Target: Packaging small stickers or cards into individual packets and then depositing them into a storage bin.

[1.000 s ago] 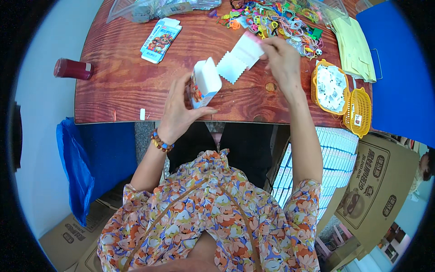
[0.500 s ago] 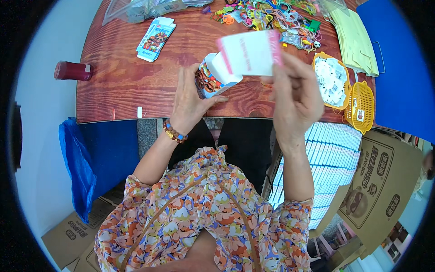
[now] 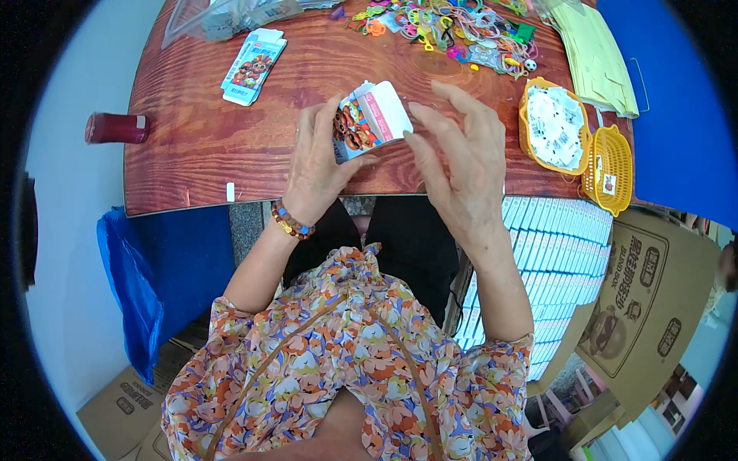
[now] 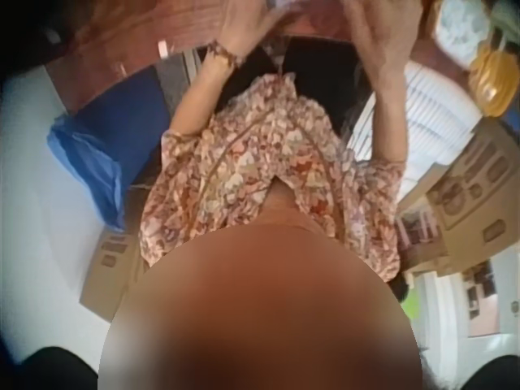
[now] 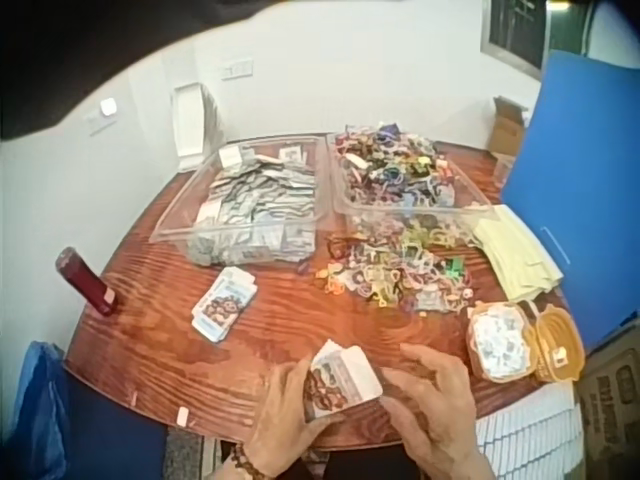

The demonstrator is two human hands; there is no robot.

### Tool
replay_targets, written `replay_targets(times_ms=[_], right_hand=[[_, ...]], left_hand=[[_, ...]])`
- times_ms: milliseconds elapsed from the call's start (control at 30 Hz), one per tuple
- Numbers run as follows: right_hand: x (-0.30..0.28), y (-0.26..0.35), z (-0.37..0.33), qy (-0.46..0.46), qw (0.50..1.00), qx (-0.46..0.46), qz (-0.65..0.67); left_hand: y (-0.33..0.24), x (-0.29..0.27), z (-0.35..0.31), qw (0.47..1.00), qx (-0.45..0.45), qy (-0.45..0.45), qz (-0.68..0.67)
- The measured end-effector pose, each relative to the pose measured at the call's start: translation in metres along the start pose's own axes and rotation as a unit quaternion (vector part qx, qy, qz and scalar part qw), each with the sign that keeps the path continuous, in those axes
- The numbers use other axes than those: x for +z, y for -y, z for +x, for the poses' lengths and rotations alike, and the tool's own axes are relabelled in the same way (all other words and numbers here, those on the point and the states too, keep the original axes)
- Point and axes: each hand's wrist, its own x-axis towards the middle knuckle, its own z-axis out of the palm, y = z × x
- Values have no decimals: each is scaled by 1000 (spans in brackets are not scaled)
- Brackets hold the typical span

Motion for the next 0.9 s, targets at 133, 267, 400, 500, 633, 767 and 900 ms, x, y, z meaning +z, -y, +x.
replay_targets(times_ms=[133,267,400,500,633,767,900], right_hand=[[8,-9,-3,34,997,-62,-25],[-8,-31,-9,8,1000,-12,17],[-78,-91,-3,-4,974,223,-47],[-95,-139,-2,106,943,282,-139],[-94,-158,-5,132,939,261,-179],[-97,-158,-2,172,933,276,-151],[-84,-142,28,92,950,220,-203]], left_hand=[[-3,2,0,1000,18,-5,18],[-7,3,-2,999,5,19,26],[-13,5,-4,997,-24,68,9],[-21,6,-1,987,-66,124,-73],[-33,13,4,988,-10,134,-81],[-33,11,2,984,-33,156,-80],[-25,10,3,991,-12,122,-51]])
